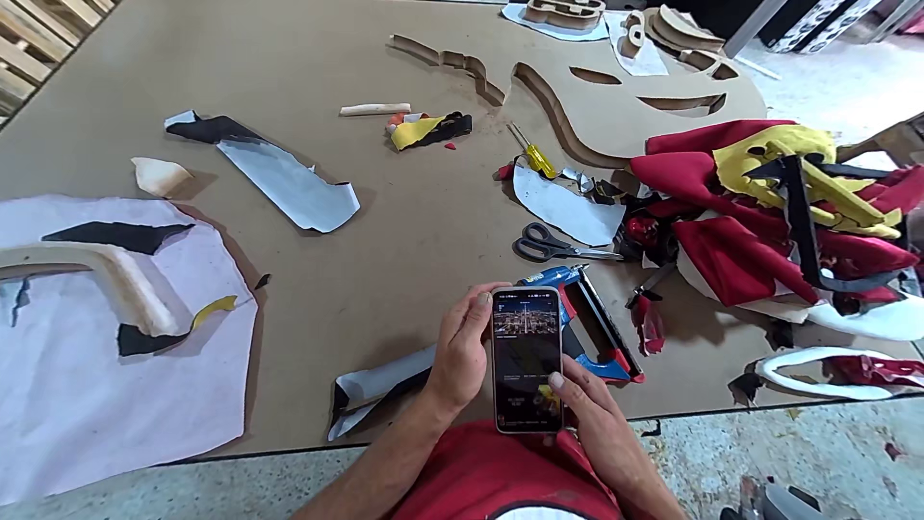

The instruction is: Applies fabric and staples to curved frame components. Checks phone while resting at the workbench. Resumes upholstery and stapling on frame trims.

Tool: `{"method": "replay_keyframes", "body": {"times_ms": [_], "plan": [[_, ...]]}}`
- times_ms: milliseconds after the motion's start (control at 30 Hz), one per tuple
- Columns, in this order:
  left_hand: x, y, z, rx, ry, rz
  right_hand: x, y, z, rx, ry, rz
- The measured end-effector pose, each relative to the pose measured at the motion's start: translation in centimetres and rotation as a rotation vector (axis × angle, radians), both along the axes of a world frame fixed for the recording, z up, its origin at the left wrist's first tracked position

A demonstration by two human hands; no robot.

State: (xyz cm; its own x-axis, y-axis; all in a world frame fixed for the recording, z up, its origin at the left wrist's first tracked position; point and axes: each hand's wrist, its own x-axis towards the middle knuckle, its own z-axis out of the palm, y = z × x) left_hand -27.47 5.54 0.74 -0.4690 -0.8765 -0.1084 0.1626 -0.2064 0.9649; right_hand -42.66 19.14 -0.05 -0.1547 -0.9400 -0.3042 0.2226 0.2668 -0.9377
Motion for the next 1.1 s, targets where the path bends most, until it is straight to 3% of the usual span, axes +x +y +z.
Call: {"method": "replay_keyframes", "body": {"times_ms": [1100], "plan": [[0.26,-0.41,-0.26,0.003,-0.002,-0.037,0.21,-0.33,0.28,0.046,-0.035,0.03]]}}
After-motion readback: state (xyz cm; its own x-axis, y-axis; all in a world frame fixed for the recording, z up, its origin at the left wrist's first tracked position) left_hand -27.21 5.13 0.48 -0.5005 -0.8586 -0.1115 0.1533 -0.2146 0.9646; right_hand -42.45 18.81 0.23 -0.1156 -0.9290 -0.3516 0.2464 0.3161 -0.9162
